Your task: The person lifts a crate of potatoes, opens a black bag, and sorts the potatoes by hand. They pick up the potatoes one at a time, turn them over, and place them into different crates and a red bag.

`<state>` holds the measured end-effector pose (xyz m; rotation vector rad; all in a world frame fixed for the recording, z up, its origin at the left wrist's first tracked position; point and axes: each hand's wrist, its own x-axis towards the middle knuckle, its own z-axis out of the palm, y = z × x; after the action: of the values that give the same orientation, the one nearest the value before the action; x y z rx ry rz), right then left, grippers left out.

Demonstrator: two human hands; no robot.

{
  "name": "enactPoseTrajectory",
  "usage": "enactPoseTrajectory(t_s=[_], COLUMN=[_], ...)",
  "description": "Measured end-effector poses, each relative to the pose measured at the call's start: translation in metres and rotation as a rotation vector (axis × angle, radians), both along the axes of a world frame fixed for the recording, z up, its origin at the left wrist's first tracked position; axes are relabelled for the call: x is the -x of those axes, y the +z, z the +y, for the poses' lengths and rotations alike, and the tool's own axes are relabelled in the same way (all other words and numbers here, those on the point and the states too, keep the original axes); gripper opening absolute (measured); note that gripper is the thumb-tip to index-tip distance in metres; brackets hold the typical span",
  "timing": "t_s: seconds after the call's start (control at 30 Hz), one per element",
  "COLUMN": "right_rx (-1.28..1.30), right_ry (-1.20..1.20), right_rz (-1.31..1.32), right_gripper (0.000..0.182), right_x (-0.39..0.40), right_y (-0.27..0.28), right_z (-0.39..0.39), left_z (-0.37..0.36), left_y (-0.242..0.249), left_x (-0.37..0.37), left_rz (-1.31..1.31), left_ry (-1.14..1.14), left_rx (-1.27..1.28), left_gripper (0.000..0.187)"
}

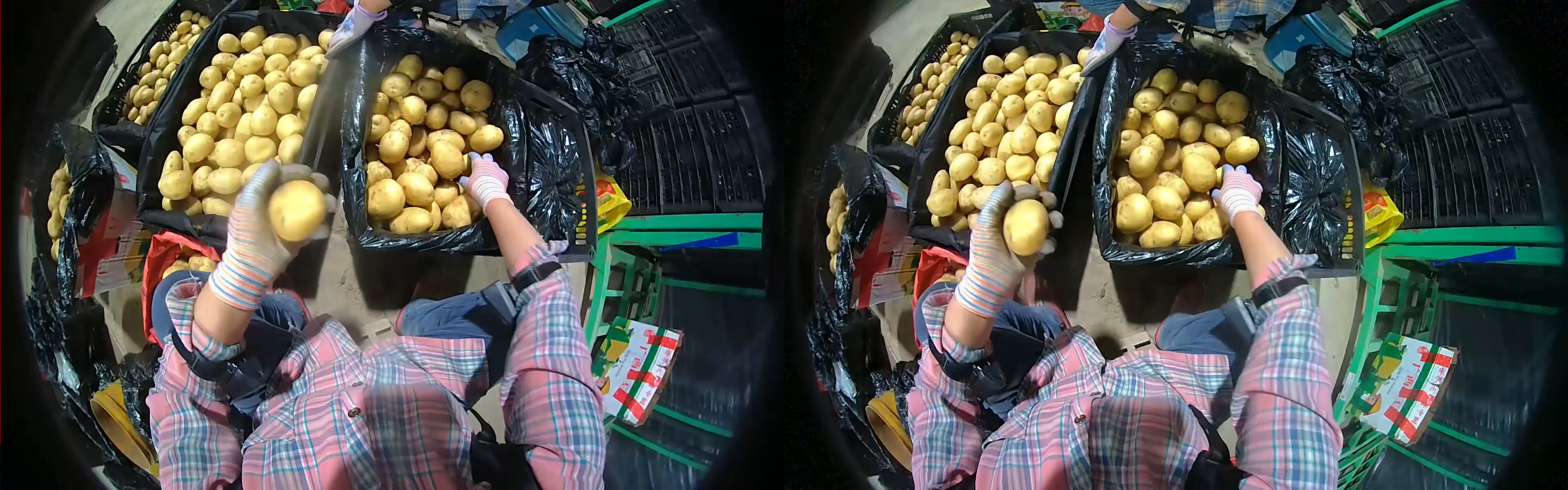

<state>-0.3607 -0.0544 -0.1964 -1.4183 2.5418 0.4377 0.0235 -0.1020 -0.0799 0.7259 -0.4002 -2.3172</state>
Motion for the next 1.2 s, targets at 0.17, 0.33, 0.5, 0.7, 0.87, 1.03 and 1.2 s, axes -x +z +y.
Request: enactPoseTrajectory(t_s=[0.17,0.33,0.5,0.7,0.87,1.03,1.2], right_rx=[-0.148,-0.153,0.424,0.325,0.368,0.544,0.673], right_ry=[0.057,-0.116,0.338,0.348,0.111,0.122,0.297], right_rz=[0.147,-0.095,-0.354,-0.195,-0.904,-1.434,-1.388], right_gripper=[0.037,0.035,0.055,0.066,0.064,0.079,0.076], right_x=[0.007,0.015,-0.059,-0.130,-0.080,-0.063,-0.079], right_y=[-0.020,0.015,0.022,-0.006,0.010,0.114,0.161], right_z=[-0.027,-0.049,-0.080,-0.109,-0.106,-0.034,0.021], left_z=[0.006,0.011,0.014,0.015,0.012,0.013,0.018], left_y=[-0.004,-0.002,-0.009,-0.016,-0.014,-0.009,-0.001], left_x=[0.026,0.036,0.046,0.047,0.045,0.045,0.063], left_rz=[-0.074,-0.208,-0.143,-0.151,-0.088,-0.059,-0.124], left_ry=[-0.067,-0.125,-0.218,-0.243,-0.208,-0.222,-0.292], left_rx=[0.011,-0.045,0.066,0.077,0.079,0.102,0.308], left_gripper=[0.039,0.036,0.047,0.041,0.036,0.042,0.067])
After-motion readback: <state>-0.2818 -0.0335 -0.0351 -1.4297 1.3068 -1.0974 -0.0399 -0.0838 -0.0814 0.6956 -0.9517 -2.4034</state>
